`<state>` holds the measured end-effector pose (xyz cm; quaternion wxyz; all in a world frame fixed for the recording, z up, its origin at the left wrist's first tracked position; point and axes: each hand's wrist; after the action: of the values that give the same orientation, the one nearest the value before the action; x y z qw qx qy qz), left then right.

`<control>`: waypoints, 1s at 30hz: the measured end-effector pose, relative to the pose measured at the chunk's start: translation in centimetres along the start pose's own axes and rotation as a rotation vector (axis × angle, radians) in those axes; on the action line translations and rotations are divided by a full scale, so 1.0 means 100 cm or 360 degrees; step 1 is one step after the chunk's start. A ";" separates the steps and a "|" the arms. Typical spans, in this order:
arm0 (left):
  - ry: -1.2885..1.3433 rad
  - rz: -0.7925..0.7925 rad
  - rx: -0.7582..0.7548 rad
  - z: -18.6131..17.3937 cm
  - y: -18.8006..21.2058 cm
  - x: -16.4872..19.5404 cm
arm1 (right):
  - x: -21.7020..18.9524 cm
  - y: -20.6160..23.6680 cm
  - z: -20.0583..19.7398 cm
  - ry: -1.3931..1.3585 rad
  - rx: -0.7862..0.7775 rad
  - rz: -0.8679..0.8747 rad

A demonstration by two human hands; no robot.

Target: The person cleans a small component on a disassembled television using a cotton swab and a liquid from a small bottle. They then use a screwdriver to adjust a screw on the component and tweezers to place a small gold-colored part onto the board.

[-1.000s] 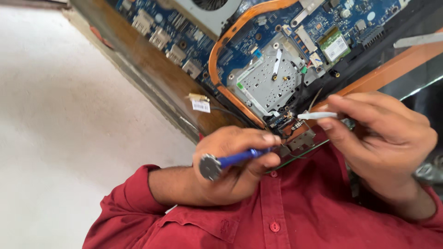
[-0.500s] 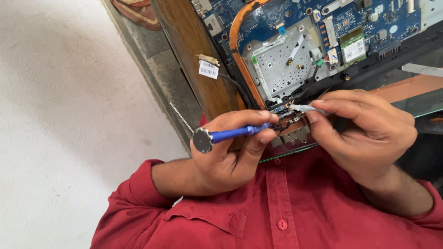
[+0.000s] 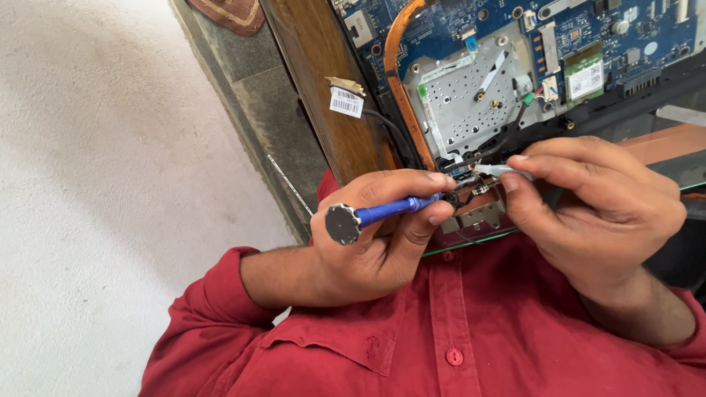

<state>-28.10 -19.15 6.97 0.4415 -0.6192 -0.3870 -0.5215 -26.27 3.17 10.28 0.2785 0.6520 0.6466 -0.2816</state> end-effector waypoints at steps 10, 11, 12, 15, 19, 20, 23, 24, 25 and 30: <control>0.0038 0.0026 0.0055 0.003 0.002 -0.003 | 0.012 0.011 -0.001 -0.0054 0.0048 0.0040; 0.0035 0.0031 0.0058 0.003 0.002 -0.003 | 0.012 0.011 0.000 -0.0058 0.0047 0.0039; 0.0032 0.0037 0.0061 0.003 0.002 -0.004 | 0.012 0.010 0.000 -0.0077 0.0042 0.0041; 0.0024 0.0044 0.0059 0.003 0.003 -0.004 | 0.010 0.009 0.000 -0.0038 0.0017 0.0022; 0.0029 0.0057 0.0072 0.003 0.004 -0.004 | 0.007 0.006 0.000 -0.0041 0.0013 0.0028; 0.0025 0.0061 0.0078 0.003 0.004 -0.004 | 0.007 0.006 0.000 -0.0050 0.0013 0.0037; 0.0013 0.0067 0.0083 0.003 0.005 -0.004 | 0.009 0.007 0.000 -0.0059 0.0002 0.0061; 0.0010 0.0068 0.0081 0.003 0.005 -0.004 | 0.010 0.008 -0.001 -0.0057 -0.0003 0.0060; 0.0012 0.0065 0.0078 0.003 0.005 -0.004 | 0.011 0.009 -0.001 -0.0054 -0.0001 0.0056; 0.0027 0.0047 0.0062 0.001 0.003 -0.004 | 0.013 0.012 -0.003 0.0029 0.0036 -0.0002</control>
<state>-27.86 -19.15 6.53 0.4643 -0.6117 -0.3844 -0.5124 -25.10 4.26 9.50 0.2648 0.6573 0.6462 -0.2831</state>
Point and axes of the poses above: each hand's wrist, its own y-axis away from the middle knuckle, its own z-axis out of the palm, x = y × z, and after that the axes turned 2 degrees about z, right-handed
